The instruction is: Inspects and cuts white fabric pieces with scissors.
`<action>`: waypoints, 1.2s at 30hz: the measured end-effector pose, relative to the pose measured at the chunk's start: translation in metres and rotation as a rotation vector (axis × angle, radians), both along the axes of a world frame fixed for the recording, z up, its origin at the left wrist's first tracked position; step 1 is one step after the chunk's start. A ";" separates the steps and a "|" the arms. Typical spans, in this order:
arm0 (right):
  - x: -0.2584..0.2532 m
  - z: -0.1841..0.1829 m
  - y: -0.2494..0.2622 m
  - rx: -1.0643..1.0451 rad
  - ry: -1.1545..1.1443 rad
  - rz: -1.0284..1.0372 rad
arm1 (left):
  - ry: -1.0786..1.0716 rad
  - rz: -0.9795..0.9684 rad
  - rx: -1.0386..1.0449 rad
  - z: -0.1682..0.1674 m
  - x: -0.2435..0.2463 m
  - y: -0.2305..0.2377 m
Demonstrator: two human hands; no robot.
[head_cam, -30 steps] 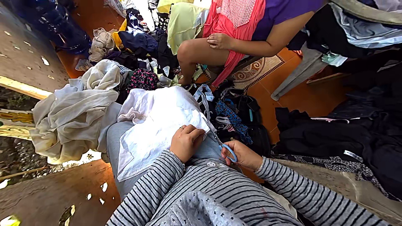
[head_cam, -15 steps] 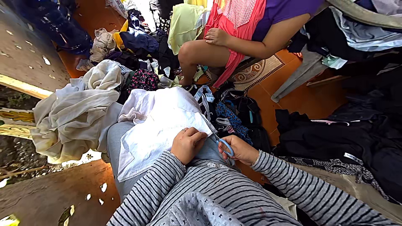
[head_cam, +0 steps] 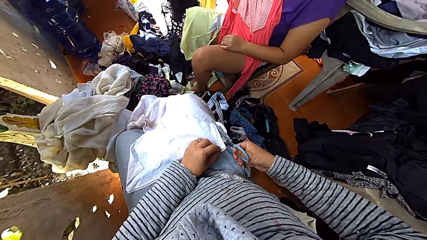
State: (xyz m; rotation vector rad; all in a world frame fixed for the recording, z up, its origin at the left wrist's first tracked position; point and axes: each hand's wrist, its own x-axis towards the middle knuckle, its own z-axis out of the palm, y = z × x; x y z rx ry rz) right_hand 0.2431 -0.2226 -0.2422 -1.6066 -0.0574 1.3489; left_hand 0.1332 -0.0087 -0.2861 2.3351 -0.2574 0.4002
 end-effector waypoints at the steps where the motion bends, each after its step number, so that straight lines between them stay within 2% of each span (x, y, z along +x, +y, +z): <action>1: 0.001 0.000 0.000 0.000 0.008 0.004 | 0.001 -0.010 0.004 0.000 0.000 0.000; 5: 0.004 0.001 0.002 0.024 0.028 0.015 | -0.007 -0.022 0.014 0.000 0.000 0.000; 10: 0.001 -0.002 0.006 0.005 -0.059 -0.035 | 0.020 -0.041 0.023 0.001 -0.001 0.002; 15: 0.007 -0.023 0.009 -0.159 -0.036 -0.593 | 0.012 -0.124 0.047 0.004 -0.002 -0.001; 18: 0.010 -0.027 0.010 -0.190 -0.075 -0.569 | -0.001 -0.235 -0.005 0.008 -0.003 -0.003; 21: -0.003 -0.025 0.019 -0.062 -0.312 -0.507 | 0.069 -0.288 -0.164 0.020 -0.004 0.002; 23: -0.010 -0.023 0.027 0.075 -0.496 -0.489 | 0.052 -0.075 -0.230 0.026 -0.005 0.015; 25: -0.015 -0.018 0.033 0.182 -0.645 -0.416 | 0.066 0.293 -0.241 0.025 0.000 0.037; 27: -0.020 -0.017 0.038 0.212 -0.757 -0.306 | 0.259 0.576 -0.190 0.020 0.007 0.068; 29: -0.027 -0.021 0.042 0.178 -0.829 -0.183 | 0.549 0.678 -0.226 0.015 0.014 0.098; 31: -0.033 -0.028 0.045 0.132 -0.856 -0.087 | 0.711 0.677 -0.366 0.009 0.018 0.119; 34: -0.035 -0.033 0.046 0.102 -0.880 -0.047 | 0.689 0.712 -0.572 0.004 0.016 0.130; 36: -0.034 -0.032 0.046 0.102 -0.855 -0.063 | 0.620 0.760 -0.617 0.004 0.010 0.134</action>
